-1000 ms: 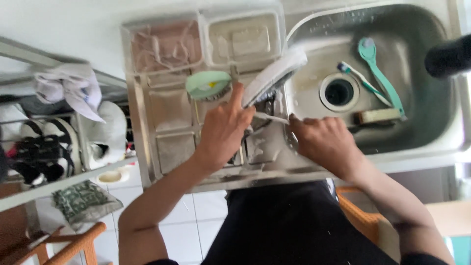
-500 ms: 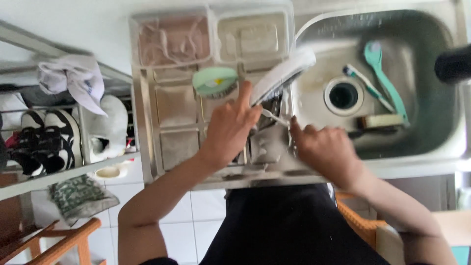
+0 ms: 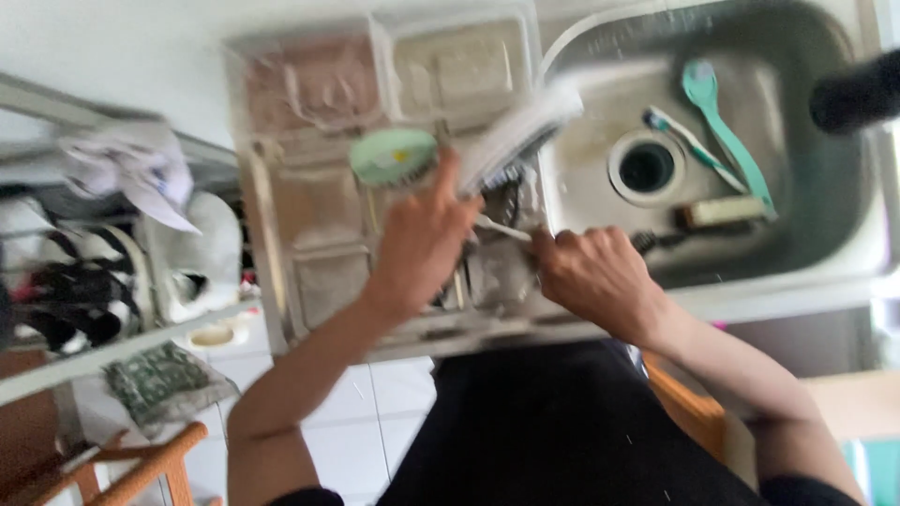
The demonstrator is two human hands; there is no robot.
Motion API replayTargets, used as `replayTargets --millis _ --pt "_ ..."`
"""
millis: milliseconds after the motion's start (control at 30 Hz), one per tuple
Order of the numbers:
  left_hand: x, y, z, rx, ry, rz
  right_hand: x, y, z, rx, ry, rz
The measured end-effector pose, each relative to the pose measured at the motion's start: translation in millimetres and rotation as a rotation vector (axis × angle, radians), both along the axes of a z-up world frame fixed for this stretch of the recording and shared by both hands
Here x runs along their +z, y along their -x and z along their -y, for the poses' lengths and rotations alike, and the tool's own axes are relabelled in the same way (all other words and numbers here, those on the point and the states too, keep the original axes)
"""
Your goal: The person cleans a shoe in a sink, first using a large brush with soap on the exterior and then using a toothbrush to clean the inner edges and interior of the shoe.
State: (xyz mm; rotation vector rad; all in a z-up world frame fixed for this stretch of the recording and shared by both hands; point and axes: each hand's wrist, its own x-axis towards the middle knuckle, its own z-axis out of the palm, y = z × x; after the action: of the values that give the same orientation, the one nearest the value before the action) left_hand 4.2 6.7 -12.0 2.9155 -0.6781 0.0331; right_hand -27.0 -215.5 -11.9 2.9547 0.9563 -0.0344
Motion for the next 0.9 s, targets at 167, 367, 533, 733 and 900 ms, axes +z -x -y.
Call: replayTargets --millis 167,367,533,733,900 --pt "11 -1 -3 0.010 0.010 0.051 -4 -9 -8 -0.064 -0.076 0.073" --pt "3 -1 -6 0.043 -0.035 -0.010 0 -8 -10 -0.010 -0.027 0.056" --pt "10 -6 -13 0.003 0.004 -0.143 -1 -5 3 0.056 0.013 0.029" --pt "21 -6 -6 0.001 -0.089 -0.008 0 -9 3 0.076 -0.056 0.007" --pt "25 -7 -8 -0.003 -0.089 0.023 -6 -1 -11 0.132 -0.041 0.002"
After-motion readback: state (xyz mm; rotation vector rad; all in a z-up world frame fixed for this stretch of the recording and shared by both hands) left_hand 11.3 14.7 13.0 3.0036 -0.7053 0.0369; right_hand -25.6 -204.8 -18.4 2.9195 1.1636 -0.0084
